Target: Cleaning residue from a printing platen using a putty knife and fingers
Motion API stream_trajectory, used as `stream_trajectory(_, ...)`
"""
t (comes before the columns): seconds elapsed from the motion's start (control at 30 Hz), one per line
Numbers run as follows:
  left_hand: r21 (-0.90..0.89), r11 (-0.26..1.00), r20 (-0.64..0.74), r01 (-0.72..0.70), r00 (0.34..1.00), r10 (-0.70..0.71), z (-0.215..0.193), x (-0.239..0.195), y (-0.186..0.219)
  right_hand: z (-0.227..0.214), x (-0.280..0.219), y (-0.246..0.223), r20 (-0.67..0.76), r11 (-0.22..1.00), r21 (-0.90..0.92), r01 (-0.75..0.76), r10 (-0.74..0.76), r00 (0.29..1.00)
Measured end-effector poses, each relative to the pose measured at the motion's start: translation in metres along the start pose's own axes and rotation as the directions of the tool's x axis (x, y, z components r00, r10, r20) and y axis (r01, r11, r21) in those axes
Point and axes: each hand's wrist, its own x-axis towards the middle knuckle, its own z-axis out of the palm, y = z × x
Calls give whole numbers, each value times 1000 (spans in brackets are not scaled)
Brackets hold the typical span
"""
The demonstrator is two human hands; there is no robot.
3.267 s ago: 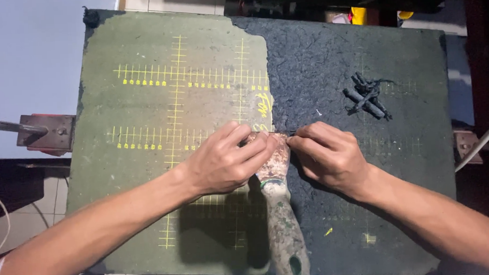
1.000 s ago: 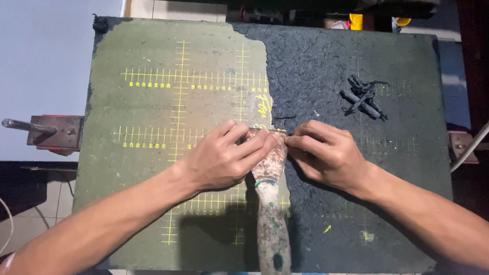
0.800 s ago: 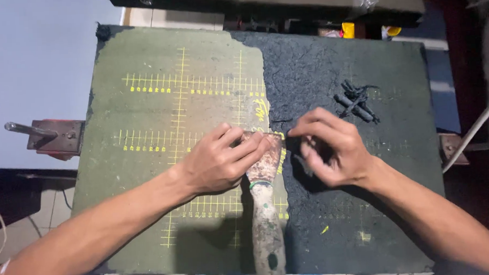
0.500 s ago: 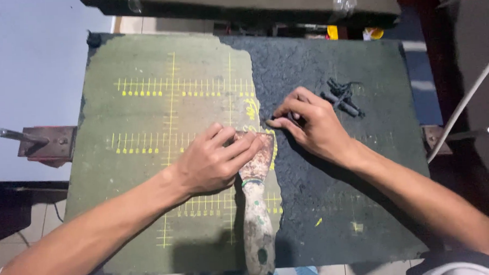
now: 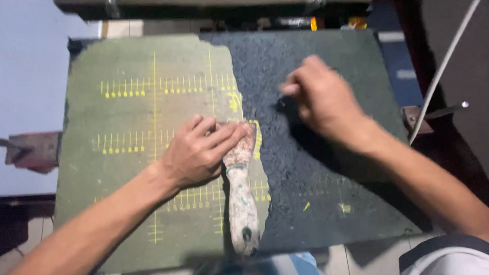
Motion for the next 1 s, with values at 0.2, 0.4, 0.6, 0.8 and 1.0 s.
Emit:
stream_trajectory(0.2, 44, 999, -51, -10, 999, 12, 1, 2, 0, -10, -48, 41, -91, 931, -352, -94, 65, 994)
stream_trajectory(0.4, 57, 998, -48, -8, 999, 11, 0, 0, 0, 6, -62, 57, -122, 787, -617, -23, -67, 990)
stream_trajectory(0.6, 54, 998, -39, -23, 999, 25, 1, -1, -2, -7, -58, 41, -160, 860, -510, -30, -60, 985)
stream_trajectory(0.8, 54, 999, -50, -5, 999, 8, 1, -1, 0, -11, -57, 35, -180, 896, -437, -71, -10, 984)
stream_trajectory(1.0, 47, 999, -51, -9, 999, 11, 3, 0, -1, -13, -44, -17, -107, 987, -82, 139, -147, 983)
